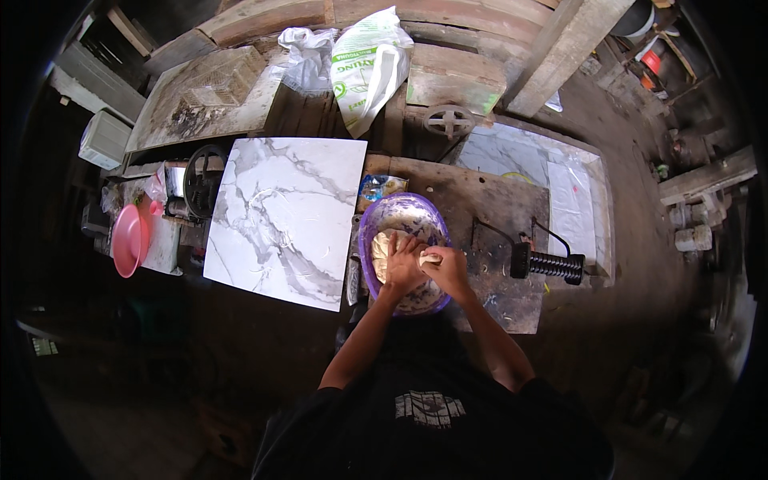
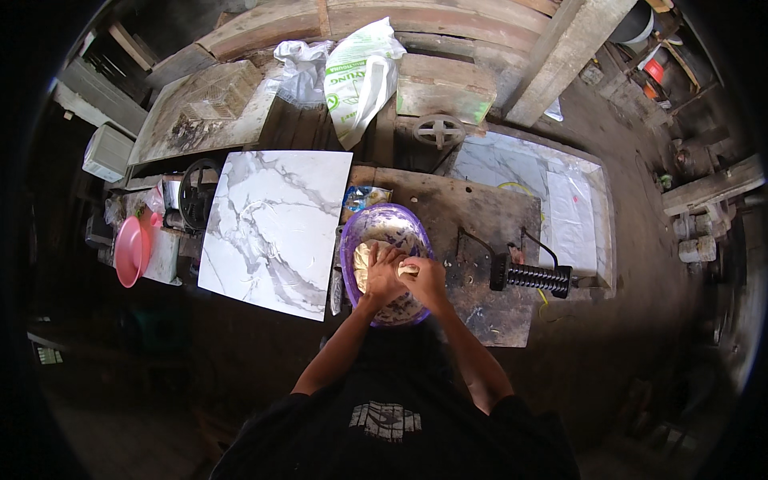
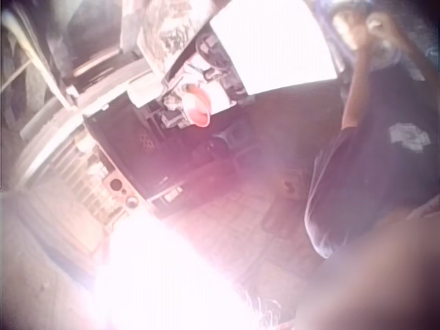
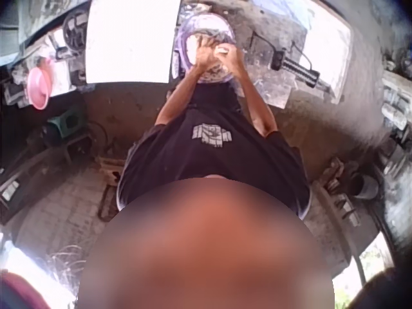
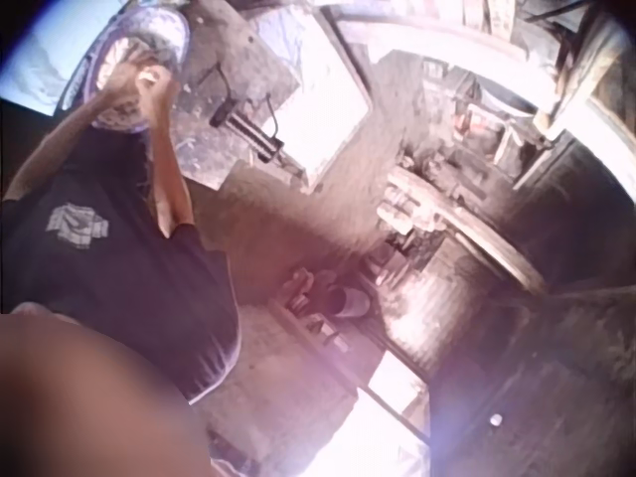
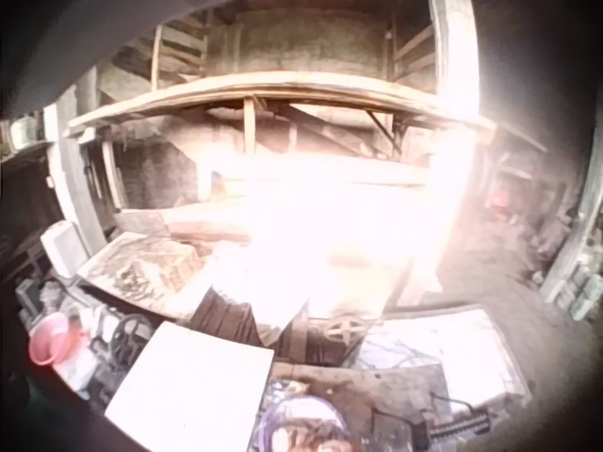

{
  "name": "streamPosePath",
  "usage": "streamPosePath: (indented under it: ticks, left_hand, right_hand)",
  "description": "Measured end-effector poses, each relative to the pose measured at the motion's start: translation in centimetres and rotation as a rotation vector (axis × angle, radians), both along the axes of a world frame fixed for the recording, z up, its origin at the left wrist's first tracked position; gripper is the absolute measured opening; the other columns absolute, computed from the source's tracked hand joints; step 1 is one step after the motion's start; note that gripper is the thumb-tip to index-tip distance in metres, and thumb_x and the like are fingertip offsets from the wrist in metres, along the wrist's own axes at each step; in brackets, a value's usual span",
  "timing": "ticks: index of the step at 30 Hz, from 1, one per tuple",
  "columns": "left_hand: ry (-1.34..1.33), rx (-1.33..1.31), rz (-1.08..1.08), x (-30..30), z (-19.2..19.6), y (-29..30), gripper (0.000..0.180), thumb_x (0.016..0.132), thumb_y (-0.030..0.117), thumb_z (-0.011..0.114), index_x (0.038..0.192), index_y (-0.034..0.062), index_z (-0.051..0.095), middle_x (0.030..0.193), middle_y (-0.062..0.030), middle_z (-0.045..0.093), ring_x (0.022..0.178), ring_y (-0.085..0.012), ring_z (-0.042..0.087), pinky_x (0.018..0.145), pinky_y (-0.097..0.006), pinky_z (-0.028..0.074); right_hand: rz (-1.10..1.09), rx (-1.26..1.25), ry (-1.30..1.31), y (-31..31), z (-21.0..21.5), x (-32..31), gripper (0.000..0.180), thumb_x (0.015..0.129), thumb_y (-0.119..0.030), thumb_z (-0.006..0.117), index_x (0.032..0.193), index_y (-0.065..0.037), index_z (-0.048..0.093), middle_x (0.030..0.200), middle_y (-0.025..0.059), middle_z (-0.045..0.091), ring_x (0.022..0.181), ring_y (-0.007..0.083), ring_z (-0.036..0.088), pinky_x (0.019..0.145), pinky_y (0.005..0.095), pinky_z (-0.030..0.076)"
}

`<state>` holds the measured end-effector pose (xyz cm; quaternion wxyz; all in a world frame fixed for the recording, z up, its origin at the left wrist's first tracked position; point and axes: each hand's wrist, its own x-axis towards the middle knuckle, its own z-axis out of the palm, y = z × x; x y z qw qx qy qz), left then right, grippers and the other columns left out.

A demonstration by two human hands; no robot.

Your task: The person kneads dough in a purple bowl by hand on a white surface, pushing and folding the dough repeatedly.

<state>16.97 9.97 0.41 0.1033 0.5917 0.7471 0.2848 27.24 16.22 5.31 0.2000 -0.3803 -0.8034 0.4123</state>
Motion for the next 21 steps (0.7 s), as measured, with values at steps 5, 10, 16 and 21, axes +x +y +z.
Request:
streamPosePath:
  ticks: [5, 10, 16, 21]
  left_hand:
    - [-0.030, -0.022, -0.026, -0.2, 0.0, 0.4, 0.039, 0.060, 0.035, 0.064, 0.091, 0.0132, 0.060, 0.101, -0.0035, 0.055, 0.110, -0.0213, 0.043, 0.103, -0.047, 0.013]
    - [-0.147, -0.111, -0.046, -1.4, 0.1, 0.9, 0.043, 0.056, 0.031, 0.067, 0.093, 0.0113, 0.060, 0.103, -0.0050, 0.055, 0.111, -0.0214, 0.043, 0.103, -0.046, 0.014]
    - [-0.154, -0.060, -0.155, -2.7, -1.6, 1.2, 0.064, 0.049, 0.030, 0.073, 0.106, 0.0076, 0.055, 0.109, -0.0092, 0.053, 0.114, -0.0252, 0.040, 0.103, -0.047, 0.014]
    - [-0.241, -0.021, -0.231, -3.4, -1.8, 1.1, 0.064, 0.050, 0.029, 0.073, 0.107, 0.0076, 0.054, 0.110, -0.0093, 0.052, 0.113, -0.0255, 0.041, 0.103, -0.047, 0.013]
  right_hand:
    - [0.037, 0.093, 0.113, -0.4, 0.5, 1.1, 0.019, 0.060, -0.007, 0.065, 0.078, -0.001, 0.062, 0.067, 0.0152, 0.060, 0.062, 0.0266, 0.061, 0.057, 0.0306, 0.048]
    - [0.065, -0.004, 0.076, -0.4, 2.1, 1.5, 0.034, 0.060, -0.003, 0.065, 0.094, -0.003, 0.058, 0.088, 0.0153, 0.058, 0.079, 0.0282, 0.058, 0.071, 0.0327, 0.046]
    - [0.228, 0.500, -0.350, -0.2, 2.0, 1.7, 0.069, 0.059, 0.000, 0.063, 0.123, -0.011, 0.041, 0.124, 0.0145, 0.039, 0.119, 0.0310, 0.032, 0.096, 0.0364, 0.030]
    - [0.419, 0.453, -0.132, 1.3, -1.7, 0.9, 0.065, 0.060, -0.001, 0.064, 0.121, -0.008, 0.042, 0.124, 0.0141, 0.039, 0.119, 0.0305, 0.032, 0.096, 0.0369, 0.032]
